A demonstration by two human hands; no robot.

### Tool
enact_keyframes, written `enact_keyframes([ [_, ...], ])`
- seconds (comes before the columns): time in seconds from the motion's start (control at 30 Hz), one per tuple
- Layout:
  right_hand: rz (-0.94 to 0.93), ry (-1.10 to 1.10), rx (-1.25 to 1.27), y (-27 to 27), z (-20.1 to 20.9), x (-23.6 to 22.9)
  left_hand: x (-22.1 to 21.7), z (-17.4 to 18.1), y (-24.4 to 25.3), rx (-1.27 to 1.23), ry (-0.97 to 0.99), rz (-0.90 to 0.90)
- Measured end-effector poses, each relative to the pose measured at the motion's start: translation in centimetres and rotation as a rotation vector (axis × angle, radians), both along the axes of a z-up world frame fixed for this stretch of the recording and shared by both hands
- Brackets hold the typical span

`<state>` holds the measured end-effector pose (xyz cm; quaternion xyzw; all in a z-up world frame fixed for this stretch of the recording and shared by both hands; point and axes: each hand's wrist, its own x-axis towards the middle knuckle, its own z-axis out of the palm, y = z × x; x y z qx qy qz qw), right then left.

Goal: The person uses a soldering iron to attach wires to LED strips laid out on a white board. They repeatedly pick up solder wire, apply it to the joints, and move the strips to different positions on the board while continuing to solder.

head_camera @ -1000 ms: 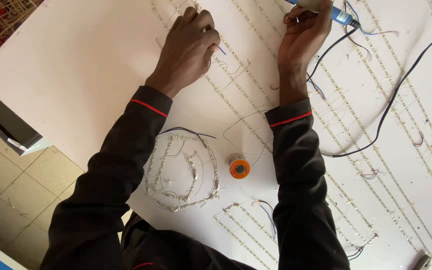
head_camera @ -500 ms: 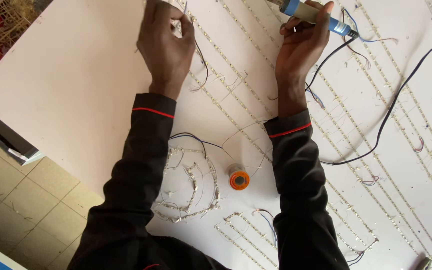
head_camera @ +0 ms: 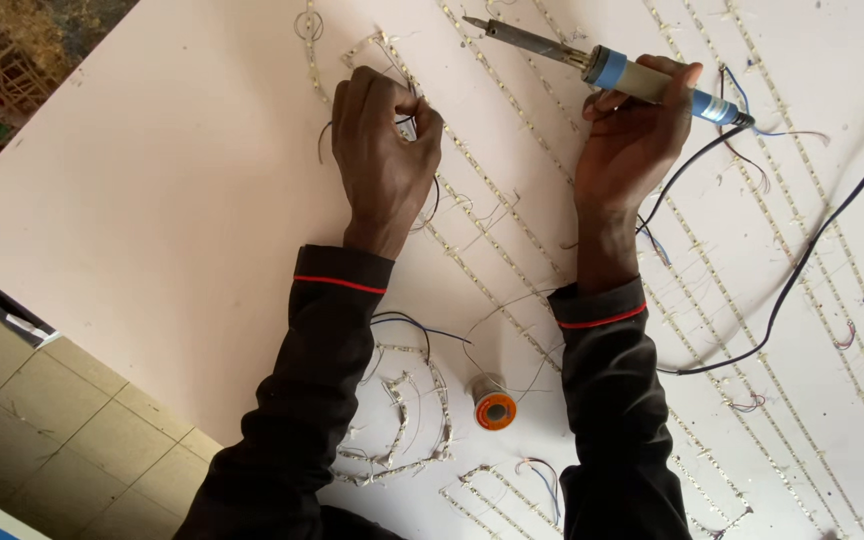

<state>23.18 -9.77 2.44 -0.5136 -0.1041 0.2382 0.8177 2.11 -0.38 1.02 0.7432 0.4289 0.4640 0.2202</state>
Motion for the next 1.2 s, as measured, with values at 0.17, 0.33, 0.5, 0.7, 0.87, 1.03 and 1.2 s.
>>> enact_keyframes([
  [0.17, 0.038, -0.045, 0.012, 0.1, -0.5, 0.5, 0.1, 0.3, 0.3, -0.025, 0.007, -0.009],
  [0.33, 0.065, -0.043, -0.083, 3.1, 0.1, 1.6, 0.0, 0.4, -0.3, -0.112, 0.0, 0.037],
  [0.5, 0.192, -0.136, -0.084, 6.9, -1.7, 3.1, 0.1, 0.6, 0.0, -0.18, 0.044, 0.032],
  [0.7, 0.236, -0.181, -0.11, 6.3, -0.8, 2.2, 0.3, 0.5, -0.1, -0.195, 0.047, 0.06],
  [0.87, 0.208, -0.183, -0.088, 6.7, -2.0, 2.5, 0.7, 0.1, 0.0, -0.188, 0.073, 0.061],
  [1.03, 0.23, -0.203, -0.066, 6.6, -1.7, 2.0, 1.4, 0.2, -0.6, -0.19, 0.045, 0.128],
  [1.2, 0.21, -0.147, -0.095, 6.7, -1.4, 2.1, 1.8, -0.4, -0.7, -0.152, 0.095, 0.18],
])
